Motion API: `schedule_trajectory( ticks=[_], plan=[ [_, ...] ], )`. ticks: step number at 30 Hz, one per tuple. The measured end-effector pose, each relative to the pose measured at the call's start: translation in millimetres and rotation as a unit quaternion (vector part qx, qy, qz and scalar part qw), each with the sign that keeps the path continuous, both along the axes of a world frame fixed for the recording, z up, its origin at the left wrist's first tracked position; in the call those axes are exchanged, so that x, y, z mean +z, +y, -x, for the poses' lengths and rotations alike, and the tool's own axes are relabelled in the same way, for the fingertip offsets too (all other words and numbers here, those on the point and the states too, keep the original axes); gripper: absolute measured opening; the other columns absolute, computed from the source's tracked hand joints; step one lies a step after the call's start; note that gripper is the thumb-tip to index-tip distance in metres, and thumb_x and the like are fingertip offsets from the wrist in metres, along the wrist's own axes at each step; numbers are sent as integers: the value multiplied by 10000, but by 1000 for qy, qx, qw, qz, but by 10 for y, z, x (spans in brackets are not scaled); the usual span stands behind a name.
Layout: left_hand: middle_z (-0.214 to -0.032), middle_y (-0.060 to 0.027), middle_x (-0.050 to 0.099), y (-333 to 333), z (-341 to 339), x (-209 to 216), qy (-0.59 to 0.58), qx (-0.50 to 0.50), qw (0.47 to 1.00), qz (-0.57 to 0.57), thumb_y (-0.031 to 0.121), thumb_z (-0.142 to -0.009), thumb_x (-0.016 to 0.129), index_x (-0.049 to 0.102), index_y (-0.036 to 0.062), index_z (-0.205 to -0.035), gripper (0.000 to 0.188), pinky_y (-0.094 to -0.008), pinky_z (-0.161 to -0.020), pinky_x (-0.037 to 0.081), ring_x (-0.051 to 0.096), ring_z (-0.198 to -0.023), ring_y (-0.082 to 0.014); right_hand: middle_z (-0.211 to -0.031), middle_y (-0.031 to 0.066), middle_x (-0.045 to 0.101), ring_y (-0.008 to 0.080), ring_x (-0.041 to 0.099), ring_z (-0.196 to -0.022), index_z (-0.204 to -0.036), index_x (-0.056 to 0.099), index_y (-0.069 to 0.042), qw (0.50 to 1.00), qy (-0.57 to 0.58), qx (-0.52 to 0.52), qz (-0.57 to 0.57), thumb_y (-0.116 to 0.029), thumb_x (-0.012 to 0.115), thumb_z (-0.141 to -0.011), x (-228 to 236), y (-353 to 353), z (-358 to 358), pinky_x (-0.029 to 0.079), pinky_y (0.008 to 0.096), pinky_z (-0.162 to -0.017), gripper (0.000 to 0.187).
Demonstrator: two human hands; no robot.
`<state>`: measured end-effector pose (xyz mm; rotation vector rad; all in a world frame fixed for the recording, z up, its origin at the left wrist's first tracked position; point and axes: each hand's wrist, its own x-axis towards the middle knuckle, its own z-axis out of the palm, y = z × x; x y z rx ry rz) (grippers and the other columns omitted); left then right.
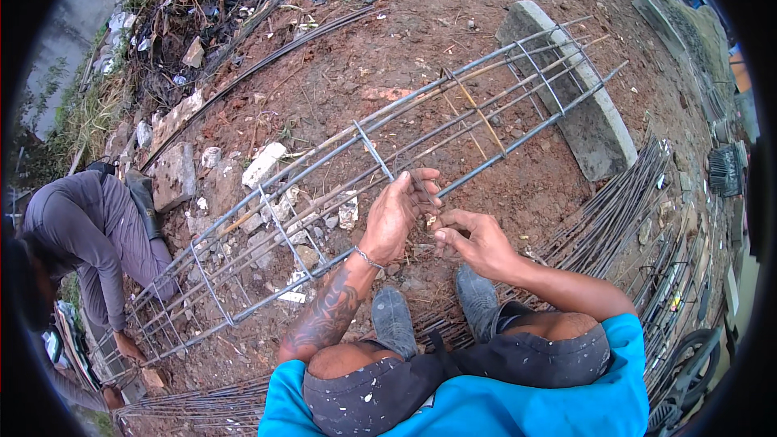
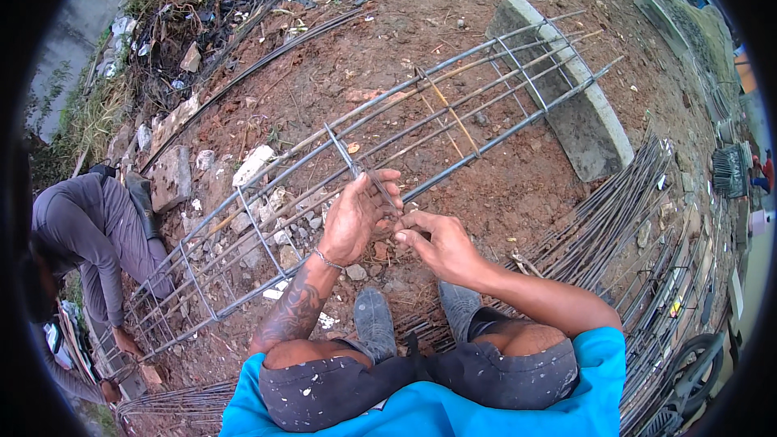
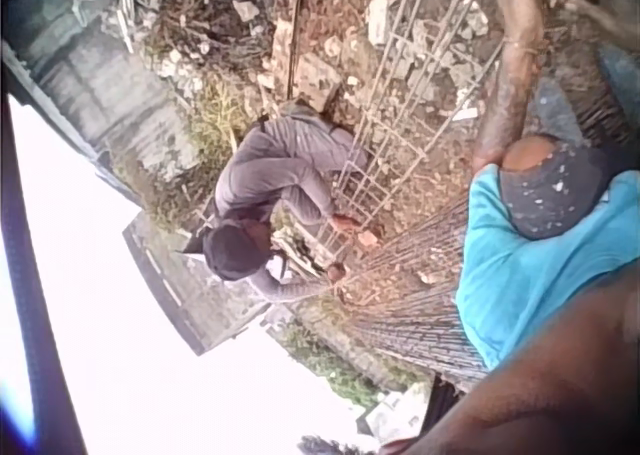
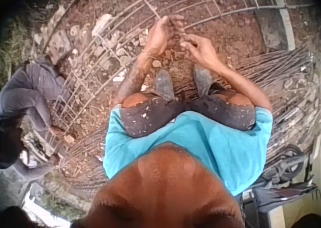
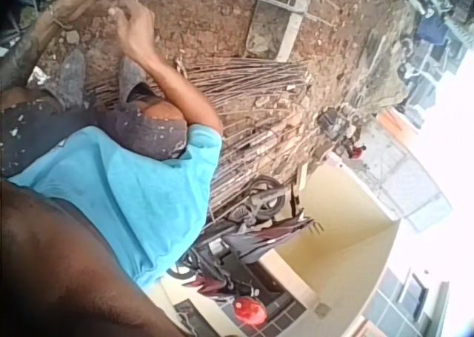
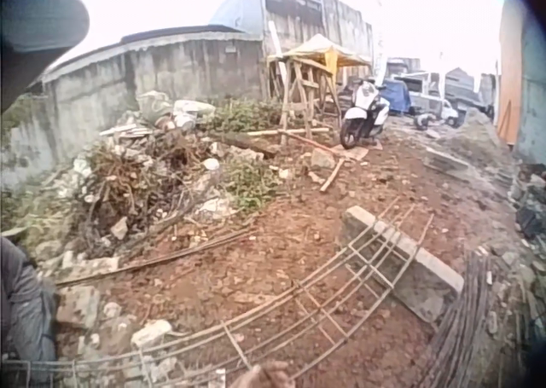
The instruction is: The person assembles a steel rebar cage by securing rebar pieces together with tie wires, using pliers to twist the wires tight.
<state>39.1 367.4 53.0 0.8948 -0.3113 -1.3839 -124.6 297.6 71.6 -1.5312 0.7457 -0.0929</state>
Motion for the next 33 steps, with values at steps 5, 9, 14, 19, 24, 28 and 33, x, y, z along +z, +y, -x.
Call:
schedule_trajectory(
  ticks=[5,9,14,19,24,28,33],
  plan=[
    [-986,-99,596,74,-64,-19,-58,-31,998,-13,332,-1024,368,512,-5,-1174,396,-285,-697,510,617,-942,-202,-810,144,670,132,600,-643,-1091,641,38,955,-78,23,286,-132,586,-916,-125,-229,151,511,328,-644,250],
    [-1002,-100,608,36,-6,11,-83,-7,996,44,319,-1027,369,514,8,-1156,366,-251,-632,467,590,-862,-156,-857,162,683,145,632,-687,-1095,640,38,992,44,28,113,-137,568,-927,63,-192,137,509,319,-641,253],
    [-970,-86,619,49,-22,-26,-142,-25,990,-10,302,-1033,351,517,15,-1126,344,-244,-641,438,519,-722,-103,-852,168,682,176,656,-739,-1058,649,30,999,43,-8,24,-147,552,-935,143,-109,144,507,326,-665,237],
    [-827,-42,582,99,-82,-45,-239,-52,969,-35,322,-1037,329,521,14,-1085,366,-257,-635,443,471,-652,-74,-878,180,676,245,659,-751,-1039,653,15,981,-3,16,195,-172,569,-923,46,-302,269,508,369,-709,235],
    [-657,43,379,233,-218,-3,-285,-194,937,44,418,-1032,310,520,55,-924,433,-213,-544,317,371,-604,-67,-905,149,676,251,646,-836,-1014,663,-13,986,53,57,146,-202,587,-913,375,-745,358,497,362,-758,227],
    [-621,43,357,263,-51,-5,-100,-163,981,-32,448,-1025,313,485,66,-792,480,-237,-529,292,331,-574,-84,-952,132,671,285,630,-899,-1024,666,-35,942,-13,209,261,-187,611,-897,366,-1112,509,489,399,-791,206],
    [-586,18,332,509,124,-161,-269,-350,897,-27,429,-1029,322,418,53,-695,512,-281,-525,308,303,-577,-101,-943,102,670,294,609,-936,-946,672,-49,824,23,384,417,-198,633,-854,775,-1375,312,449,432,-875,180]
  ],
)
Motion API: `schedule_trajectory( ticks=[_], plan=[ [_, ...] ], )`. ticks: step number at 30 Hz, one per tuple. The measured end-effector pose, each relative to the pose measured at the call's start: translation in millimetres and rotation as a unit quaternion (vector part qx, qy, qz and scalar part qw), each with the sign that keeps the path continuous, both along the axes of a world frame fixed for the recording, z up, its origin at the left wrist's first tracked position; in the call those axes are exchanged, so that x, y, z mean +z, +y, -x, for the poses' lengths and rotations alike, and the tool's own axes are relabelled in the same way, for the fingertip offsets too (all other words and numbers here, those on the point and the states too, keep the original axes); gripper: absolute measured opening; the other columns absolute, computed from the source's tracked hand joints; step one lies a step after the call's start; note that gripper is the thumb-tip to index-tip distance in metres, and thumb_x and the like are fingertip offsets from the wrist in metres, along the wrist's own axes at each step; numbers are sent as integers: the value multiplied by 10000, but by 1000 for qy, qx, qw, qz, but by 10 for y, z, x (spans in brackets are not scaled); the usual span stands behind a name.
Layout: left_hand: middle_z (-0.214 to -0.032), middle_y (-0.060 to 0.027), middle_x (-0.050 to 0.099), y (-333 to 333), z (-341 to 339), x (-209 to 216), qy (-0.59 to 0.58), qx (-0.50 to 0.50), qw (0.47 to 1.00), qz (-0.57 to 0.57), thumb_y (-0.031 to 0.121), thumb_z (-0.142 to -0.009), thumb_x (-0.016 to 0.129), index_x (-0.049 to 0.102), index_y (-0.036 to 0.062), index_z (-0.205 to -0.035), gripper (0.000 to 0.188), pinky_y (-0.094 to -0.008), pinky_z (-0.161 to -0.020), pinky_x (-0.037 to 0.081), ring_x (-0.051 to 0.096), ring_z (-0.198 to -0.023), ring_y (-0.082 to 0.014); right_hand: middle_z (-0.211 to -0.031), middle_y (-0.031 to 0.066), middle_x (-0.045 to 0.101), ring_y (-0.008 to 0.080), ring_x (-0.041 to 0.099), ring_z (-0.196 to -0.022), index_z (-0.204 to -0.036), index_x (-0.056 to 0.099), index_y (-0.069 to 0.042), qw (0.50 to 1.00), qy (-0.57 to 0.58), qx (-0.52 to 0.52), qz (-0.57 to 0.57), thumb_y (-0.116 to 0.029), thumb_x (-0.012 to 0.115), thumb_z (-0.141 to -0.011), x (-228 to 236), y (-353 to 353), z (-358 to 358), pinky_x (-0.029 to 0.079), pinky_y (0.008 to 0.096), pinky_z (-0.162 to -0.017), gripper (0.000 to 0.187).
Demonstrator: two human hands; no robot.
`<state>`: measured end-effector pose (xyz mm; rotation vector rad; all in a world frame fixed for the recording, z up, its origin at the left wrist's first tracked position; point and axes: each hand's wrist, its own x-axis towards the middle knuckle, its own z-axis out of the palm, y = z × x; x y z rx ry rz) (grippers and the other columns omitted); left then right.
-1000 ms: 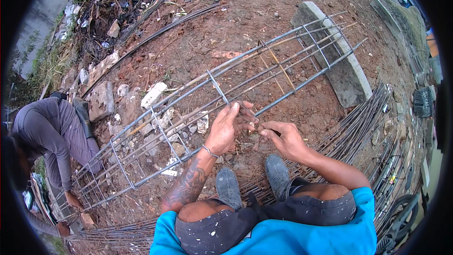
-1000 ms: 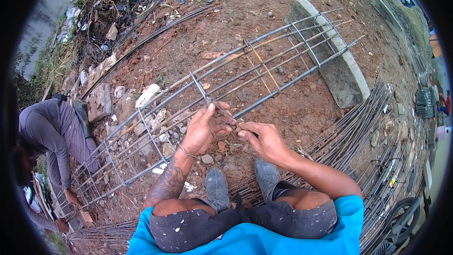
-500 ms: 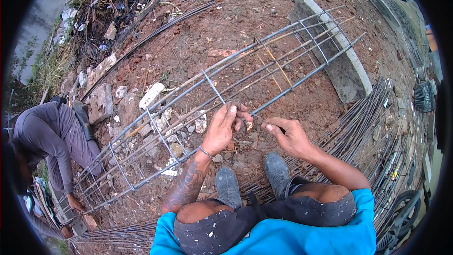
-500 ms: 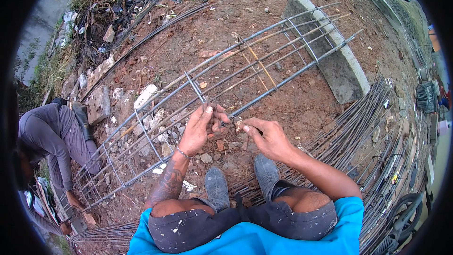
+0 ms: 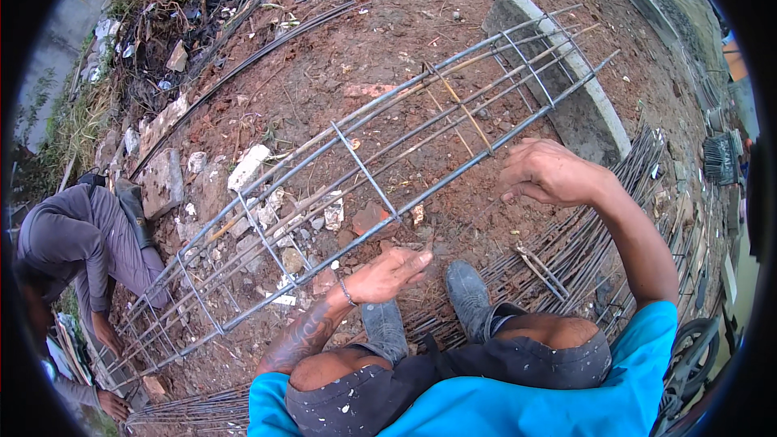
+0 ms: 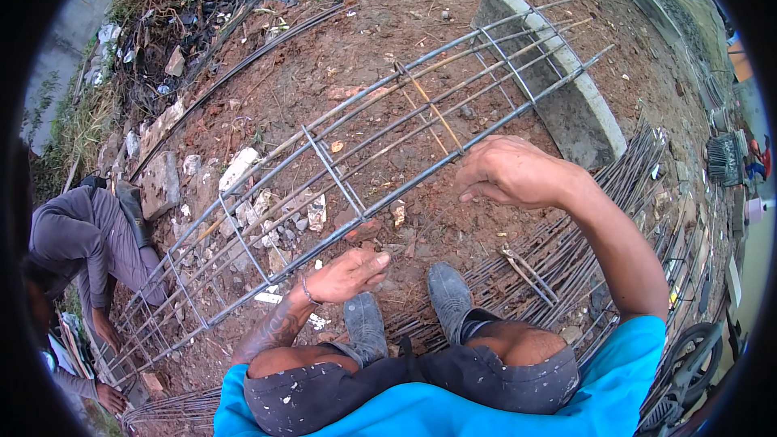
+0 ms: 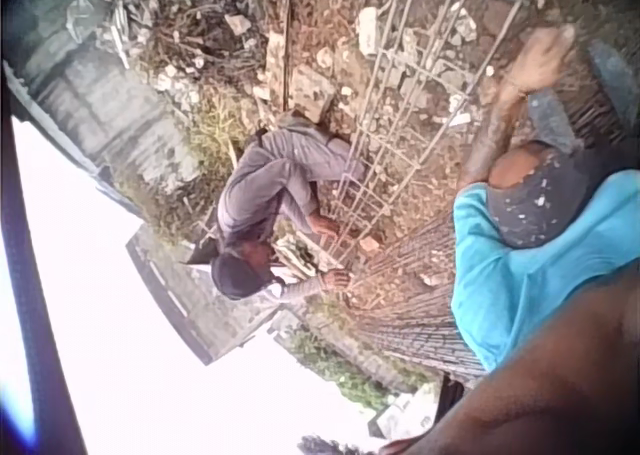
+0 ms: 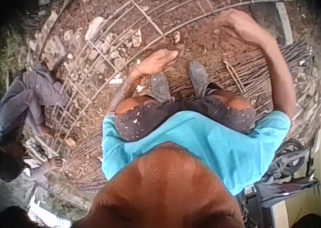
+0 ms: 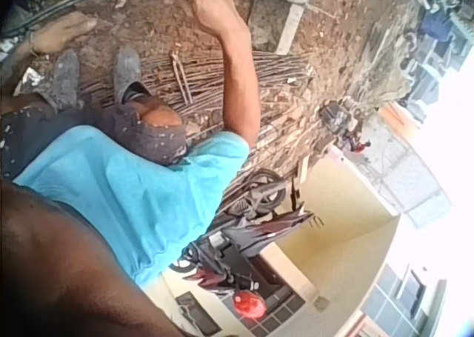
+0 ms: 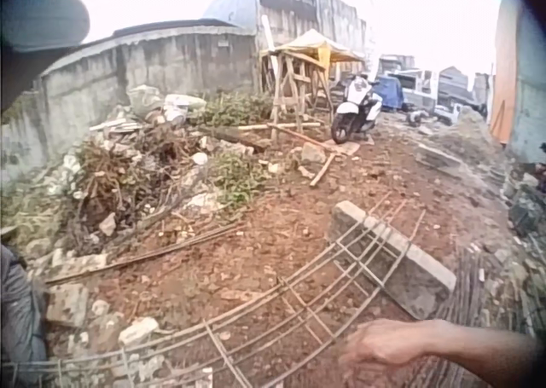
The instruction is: The person assembles a steel rebar cage by securing rebar pieces together with tie wires, using pliers to twist the wires tight.
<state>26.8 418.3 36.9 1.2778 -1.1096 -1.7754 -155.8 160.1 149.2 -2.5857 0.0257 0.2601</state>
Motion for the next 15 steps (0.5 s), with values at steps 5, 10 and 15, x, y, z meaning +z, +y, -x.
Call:
schedule_trajectory(
  ticks=[5,10,15],
  plan=[
    [-594,12,376,-39,165,213,105,52,993,10,390,-1035,325,416,49,-718,474,-269,-515,338,338,-558,-99,-931,86,651,284,579,-1021,-968,676,-72,999,45,-27,15,-209,639,-849,260,-107,-220,453,423,-892,185],
    [-617,-30,462,-36,178,186,41,258,965,32,423,-1029,302,409,72,-749,461,-249,-501,389,439,-540,-102,-1135,167,555,257,557,-1064,-1342,446,-69,852,-320,-412,50,-273,620,-900,-348,484,-520,469,394,-952,517],
    [-591,-6,447,-138,315,109,32,312,948,58,386,-1038,290,456,59,-739,473,-257,-478,389,421,-511,-87,-952,109,625,169,599,-901,-1271,477,49,764,-220,-396,-460,-231,478,-994,-639,1006,-624,489,314,-854,393]
  ],
)
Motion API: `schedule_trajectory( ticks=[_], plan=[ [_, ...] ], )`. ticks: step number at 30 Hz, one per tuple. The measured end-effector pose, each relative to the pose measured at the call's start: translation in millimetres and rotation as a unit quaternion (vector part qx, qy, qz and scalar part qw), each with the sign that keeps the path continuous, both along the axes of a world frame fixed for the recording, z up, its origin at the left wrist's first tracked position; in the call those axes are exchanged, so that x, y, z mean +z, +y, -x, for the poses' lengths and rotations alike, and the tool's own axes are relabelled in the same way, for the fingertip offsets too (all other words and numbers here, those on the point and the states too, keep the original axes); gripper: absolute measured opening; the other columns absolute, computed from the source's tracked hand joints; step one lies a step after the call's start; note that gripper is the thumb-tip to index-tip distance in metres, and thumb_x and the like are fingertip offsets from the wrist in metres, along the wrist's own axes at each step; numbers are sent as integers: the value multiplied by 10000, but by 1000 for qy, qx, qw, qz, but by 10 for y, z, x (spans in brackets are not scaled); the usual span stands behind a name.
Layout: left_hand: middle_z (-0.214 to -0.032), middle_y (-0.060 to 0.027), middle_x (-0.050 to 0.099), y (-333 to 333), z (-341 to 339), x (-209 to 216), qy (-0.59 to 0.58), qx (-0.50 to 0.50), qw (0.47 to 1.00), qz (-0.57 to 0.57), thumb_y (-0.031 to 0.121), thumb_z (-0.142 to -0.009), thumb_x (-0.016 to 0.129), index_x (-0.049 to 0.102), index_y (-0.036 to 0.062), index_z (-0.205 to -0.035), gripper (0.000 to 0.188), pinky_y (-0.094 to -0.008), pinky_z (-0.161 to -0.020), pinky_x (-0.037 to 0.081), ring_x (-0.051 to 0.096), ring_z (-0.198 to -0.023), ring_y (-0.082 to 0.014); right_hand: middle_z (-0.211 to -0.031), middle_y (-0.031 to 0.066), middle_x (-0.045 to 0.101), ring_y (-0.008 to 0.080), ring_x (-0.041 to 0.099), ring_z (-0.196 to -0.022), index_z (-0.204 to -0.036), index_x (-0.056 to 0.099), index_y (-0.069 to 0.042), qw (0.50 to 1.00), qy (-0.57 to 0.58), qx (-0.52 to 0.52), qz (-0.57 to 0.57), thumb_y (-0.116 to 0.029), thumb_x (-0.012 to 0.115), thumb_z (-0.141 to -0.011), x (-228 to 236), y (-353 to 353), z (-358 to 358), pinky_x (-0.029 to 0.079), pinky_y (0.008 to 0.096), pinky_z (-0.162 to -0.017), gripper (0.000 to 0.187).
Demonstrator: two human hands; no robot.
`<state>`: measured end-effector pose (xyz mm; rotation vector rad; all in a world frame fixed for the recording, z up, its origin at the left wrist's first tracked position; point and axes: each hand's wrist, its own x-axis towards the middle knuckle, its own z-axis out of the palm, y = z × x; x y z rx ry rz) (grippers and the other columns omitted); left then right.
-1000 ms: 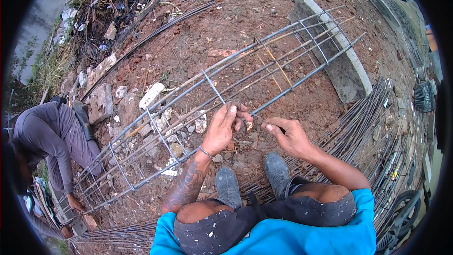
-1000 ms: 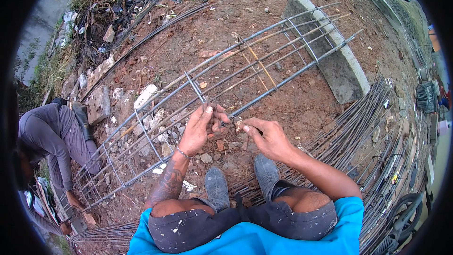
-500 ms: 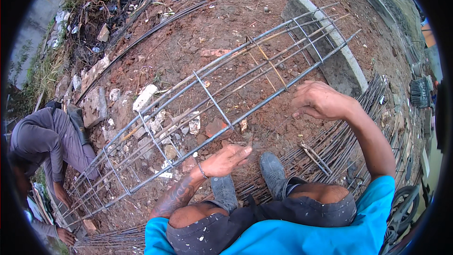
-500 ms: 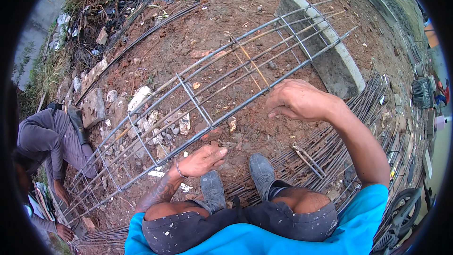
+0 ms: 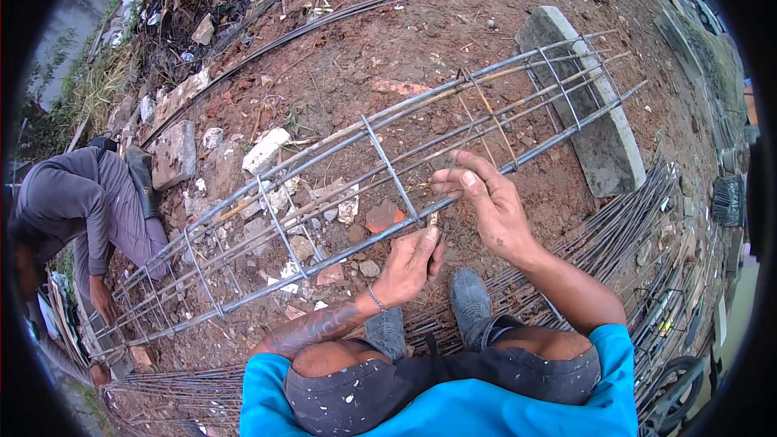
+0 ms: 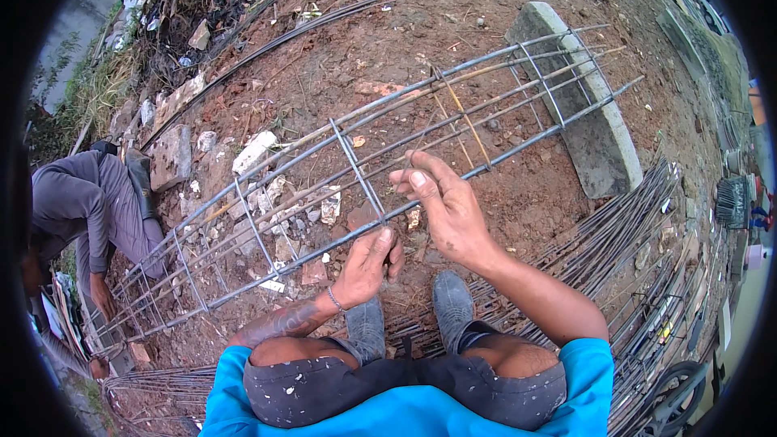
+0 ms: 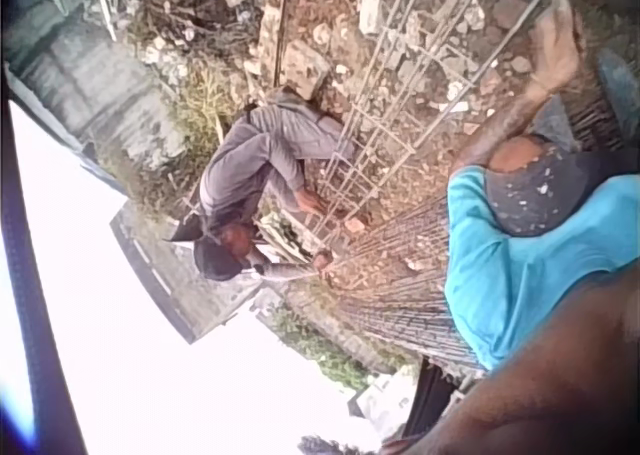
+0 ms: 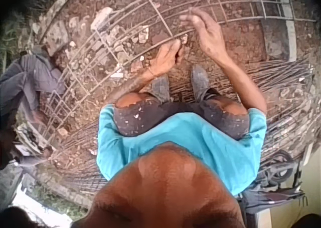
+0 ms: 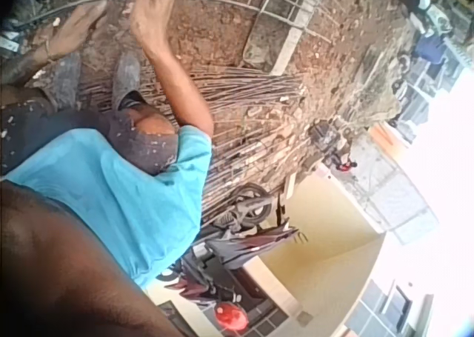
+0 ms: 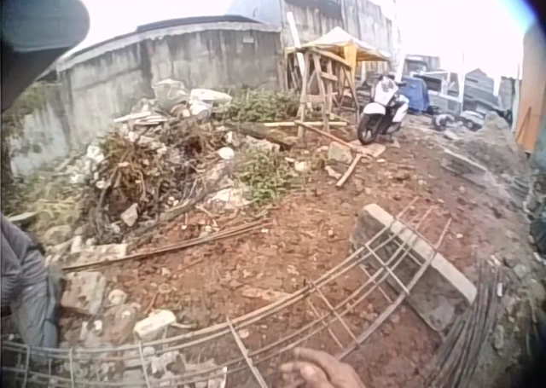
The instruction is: The person assembles a steel rebar cage by securing rebar pieces together with tie wires, using pliers to twist the wires tight.
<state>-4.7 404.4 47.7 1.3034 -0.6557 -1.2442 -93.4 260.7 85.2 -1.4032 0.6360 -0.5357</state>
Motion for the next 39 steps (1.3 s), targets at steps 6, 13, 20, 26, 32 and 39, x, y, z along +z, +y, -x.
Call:
schedule_trajectory(
  ticks=[6,13,20,26,32,39],
  plan=[
    [-715,-92,571,45,-56,-6,-146,-70,981,108,352,-1031,330,567,-20,-946,449,-351,-641,483,577,-666,-207,-657,13,562,63,546,-595,-1134,583,62,990,79,79,-82,-168,483,-989,233,-59,-161,464,224,-554,289],
    [-1160,-128,570,-311,-1377,491,-593,-17,804,43,64,-809,597,683,75,-1025,233,-393,-923,432,529,-1080,-299,-740,198,659,340,669,-740,-918,645,58,847,331,228,347,-113,559,-868,-47,-352,-122,501,433,-716,198],
    [-1395,-143,379,-1062,-1668,136,-707,-265,649,95,129,-698,685,743,223,-1000,322,-483,-1062,308,308,-1306,-368,-676,88,646,173,616,-639,-973,645,17,926,327,169,80,-129,557,-905,-278,-298,-506,486,355,-637,184],
    [-1406,-162,347,-1268,-1715,186,-688,-374,622,16,234,-674,752,758,221,-873,200,-519,-1077,265,262,-1330,-391,-709,100,649,194,624,-673,-989,641,24,934,290,144,149,-134,556,-911,-367,-368,-435,485,361,-672,195],
    [-1290,-165,420,-1155,-1778,167,-703,-302,638,80,235,-719,726,727,116,-847,174,-469,-1070,291,317,-1287,-376,-818,207,651,335,650,-761,-959,636,51,918,263,116,272,-80,566,-875,-341,-289,-455,494,423,-718,171],
    [-1009,-104,525,-1078,-1744,316,-694,-289,658,53,184,-769,671,677,63,-837,139,-421,-871,390,488,-1058,-273,-741,261,626,400,641,-767,-818,630,77,919,253,157,259,-42,530,-839,-378,-192,-671,508,457,-728,157]
  ],
)
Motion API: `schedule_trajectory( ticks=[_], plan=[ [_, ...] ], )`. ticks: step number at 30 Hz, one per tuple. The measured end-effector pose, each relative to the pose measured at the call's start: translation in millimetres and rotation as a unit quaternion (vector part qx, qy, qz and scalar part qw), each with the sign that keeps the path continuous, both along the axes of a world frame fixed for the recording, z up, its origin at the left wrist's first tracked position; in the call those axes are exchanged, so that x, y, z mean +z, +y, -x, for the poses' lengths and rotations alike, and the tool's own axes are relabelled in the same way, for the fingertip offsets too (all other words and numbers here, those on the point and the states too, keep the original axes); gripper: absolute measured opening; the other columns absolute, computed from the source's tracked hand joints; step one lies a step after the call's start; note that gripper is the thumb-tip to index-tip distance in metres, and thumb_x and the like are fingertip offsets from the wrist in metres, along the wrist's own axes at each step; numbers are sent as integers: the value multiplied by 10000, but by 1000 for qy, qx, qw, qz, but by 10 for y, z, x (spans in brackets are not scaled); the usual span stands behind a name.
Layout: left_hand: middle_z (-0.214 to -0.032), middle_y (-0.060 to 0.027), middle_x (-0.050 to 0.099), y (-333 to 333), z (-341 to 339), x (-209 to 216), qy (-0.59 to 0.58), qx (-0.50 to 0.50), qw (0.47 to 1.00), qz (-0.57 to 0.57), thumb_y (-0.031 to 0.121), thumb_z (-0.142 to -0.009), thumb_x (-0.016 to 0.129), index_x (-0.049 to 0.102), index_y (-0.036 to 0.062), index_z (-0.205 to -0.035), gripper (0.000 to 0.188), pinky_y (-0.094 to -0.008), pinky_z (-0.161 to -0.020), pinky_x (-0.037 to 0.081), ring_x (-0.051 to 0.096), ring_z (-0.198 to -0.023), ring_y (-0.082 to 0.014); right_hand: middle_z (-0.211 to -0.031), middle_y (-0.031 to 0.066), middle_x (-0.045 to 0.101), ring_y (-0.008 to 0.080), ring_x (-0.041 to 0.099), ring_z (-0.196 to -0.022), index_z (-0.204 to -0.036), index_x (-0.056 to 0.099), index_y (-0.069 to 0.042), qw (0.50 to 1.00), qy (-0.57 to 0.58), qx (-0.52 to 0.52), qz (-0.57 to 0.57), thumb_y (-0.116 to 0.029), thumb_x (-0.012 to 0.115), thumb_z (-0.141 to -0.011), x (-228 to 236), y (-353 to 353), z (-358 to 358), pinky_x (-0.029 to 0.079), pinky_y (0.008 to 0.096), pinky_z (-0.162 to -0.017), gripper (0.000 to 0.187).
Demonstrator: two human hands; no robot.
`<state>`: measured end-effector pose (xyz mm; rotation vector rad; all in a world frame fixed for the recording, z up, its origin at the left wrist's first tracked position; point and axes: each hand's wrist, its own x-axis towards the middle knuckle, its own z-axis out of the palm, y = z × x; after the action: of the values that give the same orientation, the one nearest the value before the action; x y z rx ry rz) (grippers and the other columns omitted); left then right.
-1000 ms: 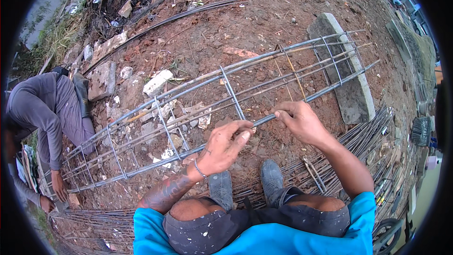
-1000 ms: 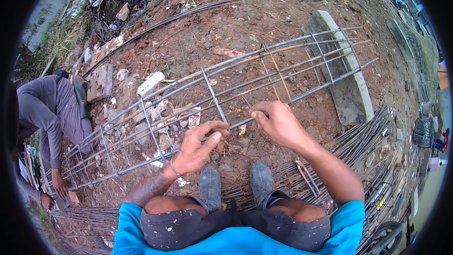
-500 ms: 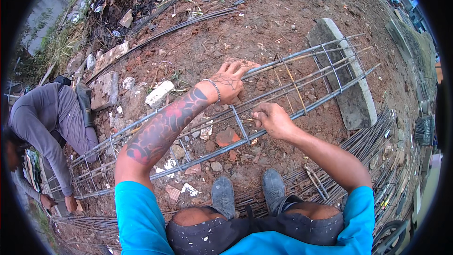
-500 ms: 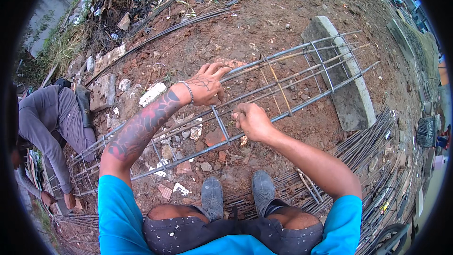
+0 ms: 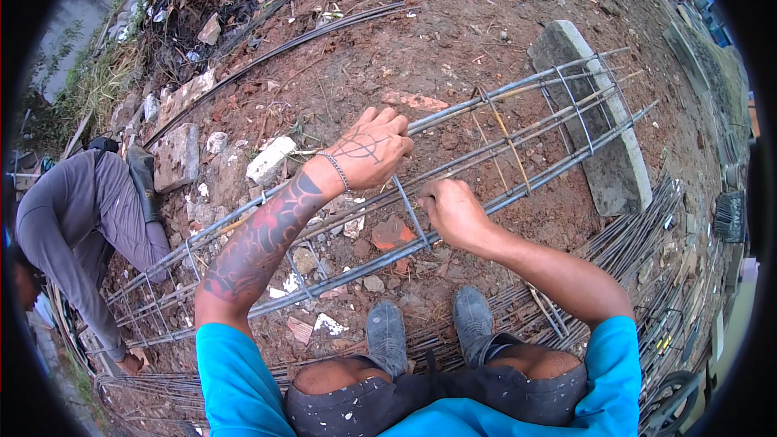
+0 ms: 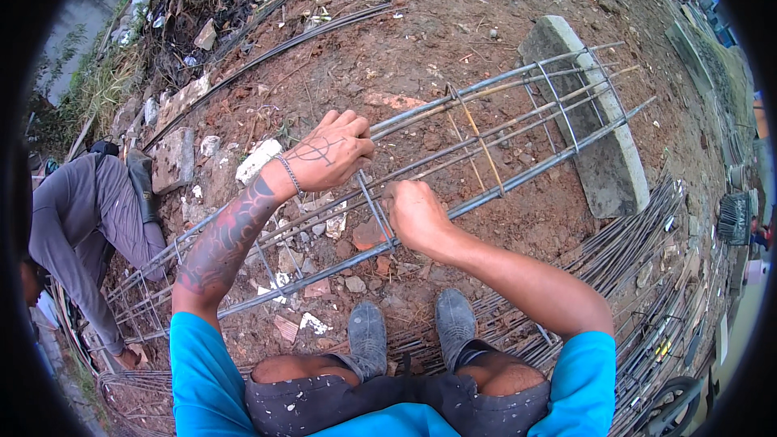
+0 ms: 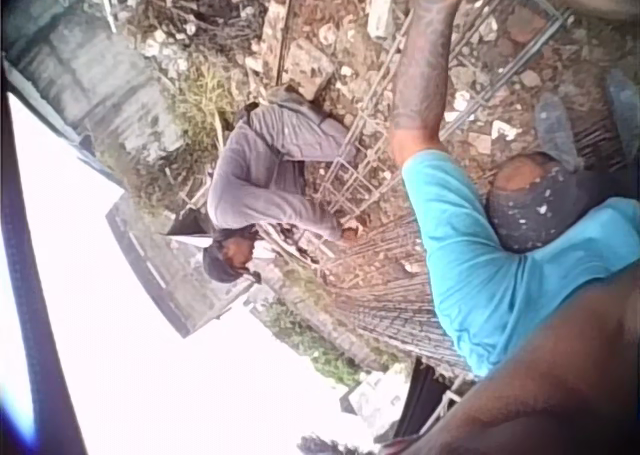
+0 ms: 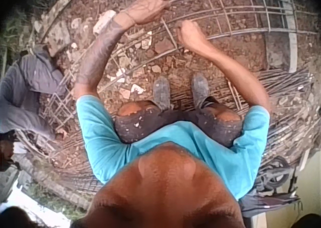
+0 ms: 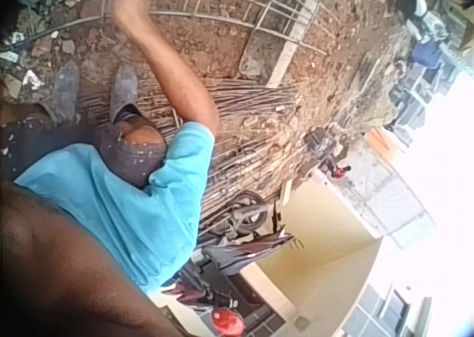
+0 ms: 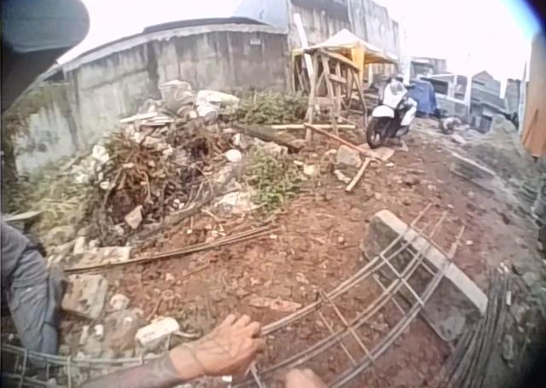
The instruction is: The person assembles a steel rebar cage by securing rebar pieces together with tie wires, using pliers to twist the wires tight.
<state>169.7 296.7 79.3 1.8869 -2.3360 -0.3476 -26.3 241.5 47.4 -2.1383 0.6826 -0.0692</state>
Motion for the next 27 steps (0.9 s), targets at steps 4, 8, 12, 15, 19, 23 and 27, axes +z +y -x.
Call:
schedule_trajectory(
  ticks=[4,8,12,15,19,23,27],
  plan=[
    [-813,-93,563,110,-4,129,35,20,999,21,174,-788,649,662,48,-802,127,-401,-782,424,573,-877,-267,-706,260,613,383,640,-729,-844,649,58,996,-2,-20,-85,-92,519,-851,-28,51,-107,492,450,-716,198],
    [-791,-97,562,271,72,130,68,41,994,77,177,-783,656,661,43,-792,135,-397,-748,436,578,-846,-278,-691,239,600,355,635,-692,-860,653,41,989,32,-23,-141,-170,538,-871,35,58,-146,469,448,-678,241],
    [-791,-74,554,562,345,46,110,94,970,198,64,-700,692,648,29,-753,78,-389,-710,429,557,-813,-267,-699,222,618,343,640,-699,-897,671,37,994,-15,-43,-103,-182,565,-867,-50,145,-132,479,424,-679,245],
    [-794,-74,553,792,648,-130,156,199,935,250,33,-684,694,640,18,-747,85,-391,-712,422,547,-804,-270,-713,208,641,314,656,-709,-943,687,26,993,-19,-73,-92,-195,586,-865,-73,166,-133,489,407,-691,255],
    [-803,-72,550,964,828,-316,127,268,922,251,23,-677,693,646,18,-764,98,-391,-717,413,530,-806,-264,-706,209,651,280,666,-690,-945,697,26,994,-2,-52,-100,-217,606,-868,1,107,-178,496,396,-680,271],
    [-819,-62,541,1031,841,-395,106,275,926,235,37,-685,692,662,43,-804,123,-388,-731,401,499,-841,-261,-622,207,618,299,650,-613,-859,694,39,997,-38,-22,-62,-232,648,-850,-29,115,-170,494,404,-622,275],
    [-848,-87,558,985,819,-292,89,288,924,236,81,-720,687,672,51,-885,169,-394,-751,412,520,-876,-288,-576,222,589,359,628,-562,-760,657,63,997,-50,-57,7,-187,637,-854,-36,177,-160,482,428,-548,268]
  ],
)
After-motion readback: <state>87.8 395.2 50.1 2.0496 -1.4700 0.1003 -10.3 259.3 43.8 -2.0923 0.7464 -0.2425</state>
